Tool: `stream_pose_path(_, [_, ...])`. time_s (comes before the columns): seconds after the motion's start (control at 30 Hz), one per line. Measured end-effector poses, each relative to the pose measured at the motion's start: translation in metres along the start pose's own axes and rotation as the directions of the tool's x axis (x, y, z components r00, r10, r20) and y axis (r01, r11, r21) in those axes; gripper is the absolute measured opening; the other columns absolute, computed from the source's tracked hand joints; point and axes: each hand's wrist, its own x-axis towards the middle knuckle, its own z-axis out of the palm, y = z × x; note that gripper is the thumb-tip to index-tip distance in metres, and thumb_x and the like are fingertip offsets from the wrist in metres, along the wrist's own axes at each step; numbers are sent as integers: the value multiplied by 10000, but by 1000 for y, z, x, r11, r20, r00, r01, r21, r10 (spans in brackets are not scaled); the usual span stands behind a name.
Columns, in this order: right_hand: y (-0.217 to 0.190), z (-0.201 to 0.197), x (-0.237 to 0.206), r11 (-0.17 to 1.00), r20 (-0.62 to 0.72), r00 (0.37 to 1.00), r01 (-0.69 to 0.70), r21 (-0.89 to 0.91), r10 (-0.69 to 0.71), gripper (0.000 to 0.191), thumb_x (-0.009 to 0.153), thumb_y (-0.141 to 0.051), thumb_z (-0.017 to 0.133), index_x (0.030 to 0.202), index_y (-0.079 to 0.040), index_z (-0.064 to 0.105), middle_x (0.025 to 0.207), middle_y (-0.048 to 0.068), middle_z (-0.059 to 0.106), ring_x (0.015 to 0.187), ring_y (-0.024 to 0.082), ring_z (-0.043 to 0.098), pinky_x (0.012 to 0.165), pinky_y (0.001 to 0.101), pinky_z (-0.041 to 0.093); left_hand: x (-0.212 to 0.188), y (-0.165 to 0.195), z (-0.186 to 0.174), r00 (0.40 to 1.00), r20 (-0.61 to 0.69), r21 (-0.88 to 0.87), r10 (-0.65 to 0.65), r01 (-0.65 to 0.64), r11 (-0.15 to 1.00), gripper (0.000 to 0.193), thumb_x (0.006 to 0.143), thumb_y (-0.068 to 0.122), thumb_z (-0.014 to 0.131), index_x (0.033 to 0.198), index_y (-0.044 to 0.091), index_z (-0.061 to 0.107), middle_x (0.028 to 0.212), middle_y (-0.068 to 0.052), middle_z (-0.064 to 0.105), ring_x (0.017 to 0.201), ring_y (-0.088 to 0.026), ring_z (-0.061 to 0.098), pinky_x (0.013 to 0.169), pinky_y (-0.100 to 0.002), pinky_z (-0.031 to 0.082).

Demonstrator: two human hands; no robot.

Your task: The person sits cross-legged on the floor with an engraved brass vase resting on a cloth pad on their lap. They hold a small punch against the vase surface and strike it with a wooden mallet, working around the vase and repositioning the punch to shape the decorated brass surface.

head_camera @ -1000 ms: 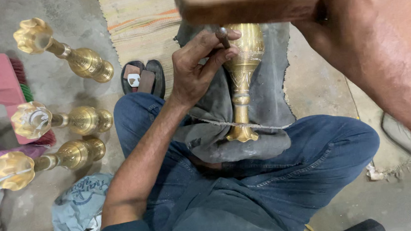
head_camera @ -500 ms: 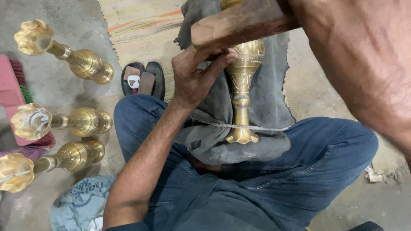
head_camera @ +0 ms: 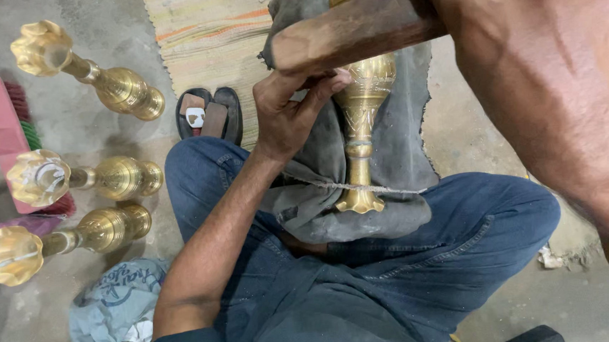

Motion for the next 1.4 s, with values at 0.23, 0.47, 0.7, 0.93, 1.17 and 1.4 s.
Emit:
stream_pose_path(0.23, [-7,-5,4,963,-51,994,78,-256,-94,99,1069,-153,700,1160,-112,699,945,19,692,834,153,668,722,280,508,-5,0,1,1000,5,-76,8,-7,997,133,1036,84,740,1163,47,727,1119,-44,766,1002,-149,775,887,-293,663])
stream_pose_path(0.47, [-5,0,0,942,-7,997,66,-330,-73,68,1071,-156,680,1127,-116,679,880,-1,668,751,110,643,695,258,491,-2,1,1,1000,-16,-115,-18,16,993,118,1012,65,731,1124,31,716,1105,-74,751,1014,-149,764,914,-296,662])
stream_pose_path(0.7, [-3,6,1,987,-24,999,37,-155,-41,108,1019,-167,712,1103,-103,689,877,33,674,748,164,651,685,303,498,-12,-2,4,999,-31,-171,-23,17,985,94,1027,32,723,1119,16,730,1098,-67,773,1044,-180,764,921,-285,654])
stream_pose_path(0.93, [-3,12,-5,993,-45,998,30,-118,-35,154,961,-179,741,1084,-98,696,879,66,678,765,220,666,683,349,506,-15,-5,6,991,-51,-135,-126,118,984,103,996,76,757,1074,9,759,1006,-82,795,914,-137,752,789,-254,610])
stream_pose_path(1.17, [-12,50,15,999,-219,975,-41,-8,38,201,903,-192,770,1065,-94,703,881,100,682,782,277,680,680,395,514,-26,5,5,956,-245,-344,-162,70,936,165,1058,105,704,1195,15,682,1066,-101,774,1001,-175,776,881,-314,679])
stream_pose_path(1.4, [-40,160,71,992,-148,982,-114,55,121,138,826,-118,782,926,-72,700,904,101,726,667,289,715,643,436,546,-64,25,-1,899,-312,-362,-308,188,913,228,1057,97,706,1248,-11,645,1051,-112,766,1000,-184,770,915,-336,671])
